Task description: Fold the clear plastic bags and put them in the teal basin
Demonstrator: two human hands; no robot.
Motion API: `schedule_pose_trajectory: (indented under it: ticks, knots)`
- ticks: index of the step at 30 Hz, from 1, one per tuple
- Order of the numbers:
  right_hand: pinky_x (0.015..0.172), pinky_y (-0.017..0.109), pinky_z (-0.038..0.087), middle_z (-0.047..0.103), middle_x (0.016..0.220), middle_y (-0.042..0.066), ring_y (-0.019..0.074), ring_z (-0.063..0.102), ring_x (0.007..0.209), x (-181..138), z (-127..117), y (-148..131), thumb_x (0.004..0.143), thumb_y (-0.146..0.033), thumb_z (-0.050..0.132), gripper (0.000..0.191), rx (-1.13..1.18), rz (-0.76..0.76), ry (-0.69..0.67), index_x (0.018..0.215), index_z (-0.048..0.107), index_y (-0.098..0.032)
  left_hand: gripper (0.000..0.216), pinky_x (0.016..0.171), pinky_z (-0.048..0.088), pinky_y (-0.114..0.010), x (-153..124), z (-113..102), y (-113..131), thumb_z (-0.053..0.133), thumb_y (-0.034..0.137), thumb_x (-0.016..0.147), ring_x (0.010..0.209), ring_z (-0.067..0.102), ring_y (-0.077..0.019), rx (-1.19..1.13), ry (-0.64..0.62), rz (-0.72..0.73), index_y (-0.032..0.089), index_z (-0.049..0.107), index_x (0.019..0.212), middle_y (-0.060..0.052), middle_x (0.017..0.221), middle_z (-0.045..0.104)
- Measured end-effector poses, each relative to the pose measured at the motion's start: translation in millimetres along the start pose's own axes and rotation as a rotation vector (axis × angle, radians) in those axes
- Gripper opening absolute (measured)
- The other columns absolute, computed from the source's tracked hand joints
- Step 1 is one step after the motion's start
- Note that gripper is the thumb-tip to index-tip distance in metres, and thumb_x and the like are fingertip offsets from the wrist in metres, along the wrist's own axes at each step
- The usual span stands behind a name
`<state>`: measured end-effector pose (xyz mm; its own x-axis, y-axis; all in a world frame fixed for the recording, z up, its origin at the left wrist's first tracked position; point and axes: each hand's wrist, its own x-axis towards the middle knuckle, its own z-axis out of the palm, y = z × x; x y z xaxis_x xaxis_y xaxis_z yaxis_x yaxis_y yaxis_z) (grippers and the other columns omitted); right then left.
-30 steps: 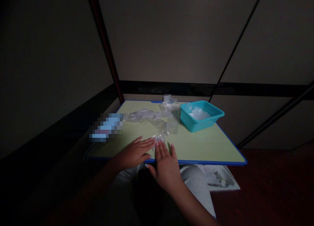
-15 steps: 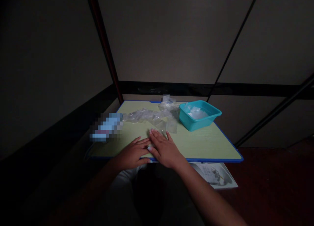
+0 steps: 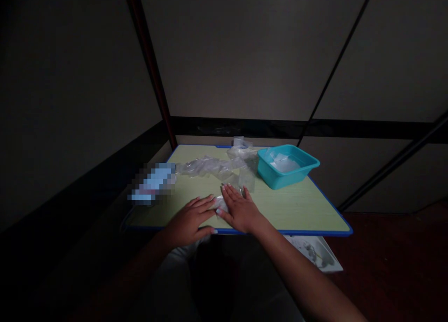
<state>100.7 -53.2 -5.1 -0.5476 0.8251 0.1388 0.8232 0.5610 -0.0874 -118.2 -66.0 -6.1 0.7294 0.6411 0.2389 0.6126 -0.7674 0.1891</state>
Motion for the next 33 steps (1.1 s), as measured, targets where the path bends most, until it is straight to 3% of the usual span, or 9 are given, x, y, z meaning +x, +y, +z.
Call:
schedule_pose_trajectory:
  ticks: [4, 10, 14, 17, 20, 25, 27, 30, 33]
  knots:
    - [0.109, 0.058, -0.001, 0.015, 0.150, 0.016, 0.0268, 0.014, 0.139, -13, -8, -12, 0.087, -0.063, 0.034, 0.081, 0.014, -0.097, 0.058, 0.147, 0.010, -0.014, 0.049, 0.107, 0.026, -0.045, 1, 0, -1, 0.052, 0.051, 0.084, 0.133, 0.032, -0.0265, -0.024, 0.013, -0.010, 0.025, 0.052, 0.126, -0.009, 0.139, 0.046]
    - [0.111, 0.054, 0.002, 0.021, 0.149, 0.016, 0.0271, 0.021, 0.137, -40, -4, -26, 0.080, -0.064, 0.047, 0.088, 0.083, -0.120, 0.002, 0.146, 0.017, -0.016, 0.082, 0.110, 0.021, -0.046, 0, 1, -5, 0.065, 0.068, 0.061, 0.132, 0.034, -0.0297, -0.070, 0.016, 0.099, 0.023, 0.050, 0.128, -0.010, 0.138, 0.046]
    - [0.112, 0.053, 0.010, 0.027, 0.148, 0.011, 0.0246, 0.026, 0.136, -53, 12, -29, 0.083, -0.042, 0.054, 0.073, 0.073, -0.069, 0.067, 0.145, 0.022, -0.019, 0.084, 0.111, 0.020, -0.047, 1, 4, 2, 0.068, 0.061, 0.065, 0.132, 0.035, -0.0275, -0.030, 0.009, 0.065, 0.021, 0.041, 0.134, -0.012, 0.140, 0.044]
    - [0.111, 0.051, 0.019, 0.037, 0.143, 0.008, 0.0213, 0.034, 0.132, -62, 23, -30, 0.086, -0.022, 0.047, 0.055, 0.097, -0.046, 0.137, 0.140, 0.035, -0.021, 0.081, 0.111, 0.021, -0.047, 3, 5, 11, 0.069, 0.050, 0.071, 0.135, 0.030, -0.0265, 0.001, -0.033, 0.060, 0.023, 0.035, 0.138, -0.011, 0.147, 0.032]
    - [0.110, 0.049, 0.024, 0.048, 0.135, 0.008, 0.0199, 0.044, 0.126, -71, 25, -27, 0.084, -0.013, 0.042, 0.050, 0.183, -0.054, 0.165, 0.133, 0.046, -0.021, 0.074, 0.111, 0.021, -0.047, 10, 5, 20, 0.067, 0.042, 0.076, 0.135, 0.031, -0.0248, -0.048, -0.071, 0.090, 0.026, 0.033, 0.139, -0.008, 0.147, 0.032]
    - [0.109, 0.047, 0.026, 0.060, 0.124, 0.007, 0.0189, 0.055, 0.115, -80, -2, -11, 0.077, -0.009, 0.043, 0.052, 0.378, -0.024, 0.202, 0.126, 0.053, -0.022, 0.043, 0.109, 0.026, -0.042, 41, 2, 33, 0.054, 0.024, 0.085, 0.121, 0.050, -0.0204, -0.235, -0.029, 0.120, 0.030, 0.050, 0.127, -0.002, 0.130, 0.056]
    - [0.105, 0.042, 0.034, 0.064, 0.117, 0.006, 0.0181, 0.058, 0.109, -82, -19, 0, 0.078, -0.010, 0.042, 0.044, 0.469, 0.064, 0.288, 0.118, 0.056, -0.023, 0.032, 0.104, 0.034, -0.038, 61, 0, 38, 0.051, 0.023, 0.087, 0.108, 0.059, -0.0195, -0.327, 0.033, 0.107, 0.029, 0.060, 0.117, -0.002, 0.118, 0.065]
    - [0.078, 0.028, 0.048, 0.068, 0.093, 0.004, 0.0170, 0.063, 0.086, -80, -46, 23, 0.082, -0.015, 0.043, 0.024, 0.593, 0.236, 0.451, 0.100, 0.058, -0.021, 0.023, 0.081, 0.046, -0.028, 101, -8, 48, 0.048, 0.026, 0.088, 0.085, 0.064, -0.0180, -0.487, 0.079, 0.079, 0.025, 0.069, 0.097, -0.001, 0.095, 0.072]
    - [0.063, 0.023, 0.044, 0.064, 0.077, 0.001, 0.0153, 0.059, 0.071, -75, -74, 57, 0.083, -0.023, 0.050, 0.008, 0.631, 0.325, 0.560, 0.086, 0.056, -0.019, 0.029, 0.060, 0.043, -0.023, 146, -17, 58, 0.048, 0.034, 0.087, 0.067, 0.061, -0.0167, -0.633, 0.086, 0.024, 0.018, 0.069, 0.075, -0.001, 0.071, 0.069]
